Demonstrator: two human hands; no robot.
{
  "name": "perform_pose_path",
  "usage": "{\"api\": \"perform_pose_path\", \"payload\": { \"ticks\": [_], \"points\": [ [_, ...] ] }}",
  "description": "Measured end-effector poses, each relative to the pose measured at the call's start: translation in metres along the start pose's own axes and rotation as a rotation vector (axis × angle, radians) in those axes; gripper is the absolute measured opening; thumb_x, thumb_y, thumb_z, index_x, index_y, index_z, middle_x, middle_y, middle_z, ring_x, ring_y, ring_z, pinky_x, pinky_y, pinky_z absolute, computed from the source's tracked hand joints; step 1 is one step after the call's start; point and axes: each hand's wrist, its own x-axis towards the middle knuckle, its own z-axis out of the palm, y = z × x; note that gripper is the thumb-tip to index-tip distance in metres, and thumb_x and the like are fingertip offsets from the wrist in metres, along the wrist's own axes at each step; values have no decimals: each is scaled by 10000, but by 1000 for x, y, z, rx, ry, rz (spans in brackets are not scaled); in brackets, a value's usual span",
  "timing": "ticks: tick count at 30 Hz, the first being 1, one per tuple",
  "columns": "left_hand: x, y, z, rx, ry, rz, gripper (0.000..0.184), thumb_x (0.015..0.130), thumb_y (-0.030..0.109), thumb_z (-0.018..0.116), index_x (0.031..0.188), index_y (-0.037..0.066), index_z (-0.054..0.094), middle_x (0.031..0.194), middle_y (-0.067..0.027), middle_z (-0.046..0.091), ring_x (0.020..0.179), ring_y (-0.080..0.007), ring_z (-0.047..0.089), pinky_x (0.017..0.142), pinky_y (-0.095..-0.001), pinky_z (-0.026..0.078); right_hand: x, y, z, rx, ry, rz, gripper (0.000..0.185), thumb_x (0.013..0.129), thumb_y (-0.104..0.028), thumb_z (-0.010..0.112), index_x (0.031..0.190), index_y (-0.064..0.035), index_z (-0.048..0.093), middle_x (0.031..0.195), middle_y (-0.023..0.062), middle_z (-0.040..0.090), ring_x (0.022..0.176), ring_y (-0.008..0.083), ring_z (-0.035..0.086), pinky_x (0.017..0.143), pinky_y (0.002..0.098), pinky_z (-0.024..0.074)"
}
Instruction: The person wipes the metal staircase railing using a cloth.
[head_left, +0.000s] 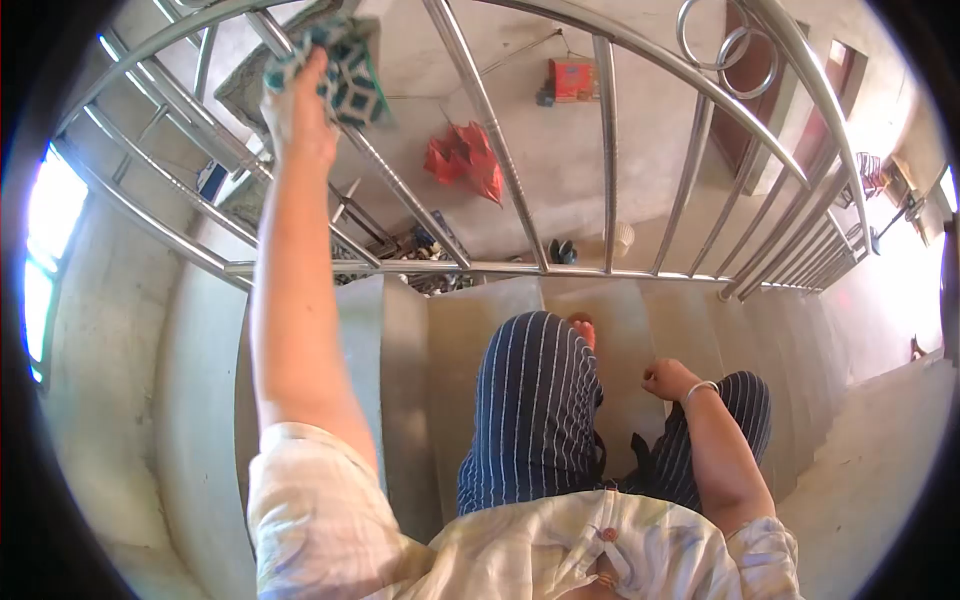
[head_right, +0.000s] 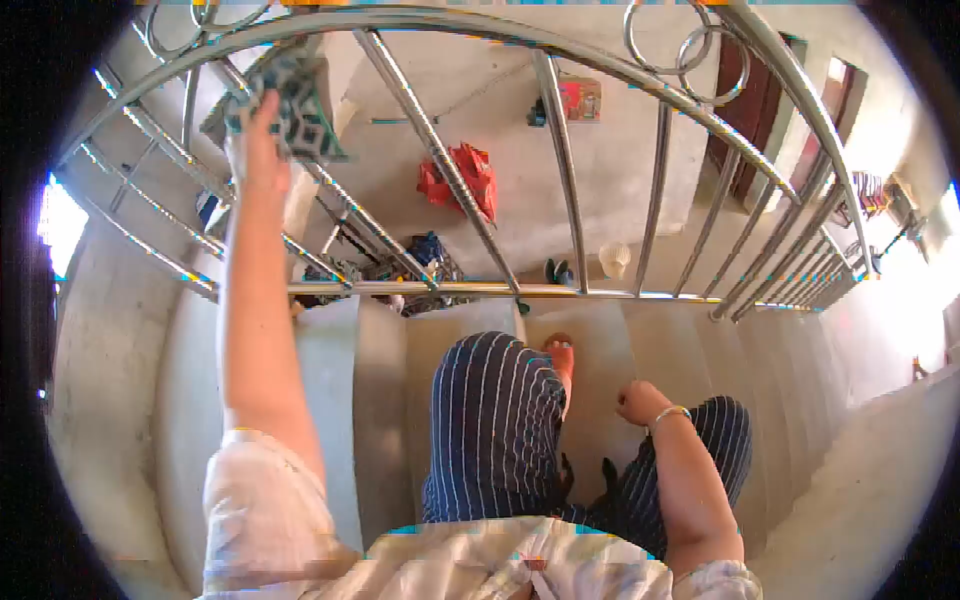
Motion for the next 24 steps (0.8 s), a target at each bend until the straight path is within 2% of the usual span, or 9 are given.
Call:
{"api": "perform_pose_path", "payload": {
  "ticks": [3,5,9,16,19,21,22,23,24],
  "points": [
    [-53,-62,-11,-4,108,-166,336,665,93,659,962,68,504,909,-53,563,892,-184,498,834,-372,347,-1,1,1,9,-34,64,261,725,-252,515,868,-55,611,842,156,597,852,302,558,763,387,437],
    [-95,-90,-18,111,105,-210,332,663,75,656,956,61,502,889,-43,559,842,-160,508,774,-338,384,-3,-1,-4,0,-50,66,264,729,-256,512,876,-59,610,850,155,596,858,299,557,766,388,436],
    [-146,-131,-28,50,23,-336,321,657,8,637,947,54,505,875,-21,561,764,-116,516,674,-243,409,-5,1,-2,-4,-21,75,272,736,-270,509,881,-63,609,889,147,591,867,292,557,767,387,438],
    [-188,-170,-40,194,-32,-548,325,657,-11,633,953,52,515,861,-15,571,773,-117,528,686,-246,409,0,0,-1,-58,-54,89,284,741,-294,510,936,-111,605,940,135,582,899,291,547,774,381,441],
    [-163,-125,-29,163,17,-501,359,650,5,644,977,45,504,882,-32,558,785,-136,522,703,-262,407,-2,4,1,-10,-67,155,287,741,-284,503,958,-123,599,958,138,576,913,293,541,782,382,438],
    [-129,-78,-15,157,48,-326,409,639,61,670,1004,33,487,923,-61,541,818,-161,508,727,-293,403,-6,-3,-2,-38,-81,127,282,733,-265,495,944,-111,603,950,142,578,904,301,543,778,384,439],
    [-87,-94,-37,71,-35,-259,450,634,116,687,1020,21,477,950,-78,528,856,-178,491,761,-316,389,-6,-3,-1,-41,-92,119,282,733,-265,495,944,-111,603,950,142,578,904,301,543,778,384,439],
    [-63,-66,-30,40,0,-234,466,635,134,692,1031,18,476,929,-78,532,877,-183,482,785,-330,375,-5,-2,-2,-21,-79,108,279,727,-259,497,933,-104,604,934,144,582,891,300,548,773,382,440],
    [-55,-25,-9,47,67,-69,443,642,146,694,1013,22,485,928,-81,541,860,-183,495,767,-326,393,-3,0,-3,-1,-65,98,276,721,-254,500,922,-97,605,918,147,586,878,299,553,768,379,442]
  ]
}}
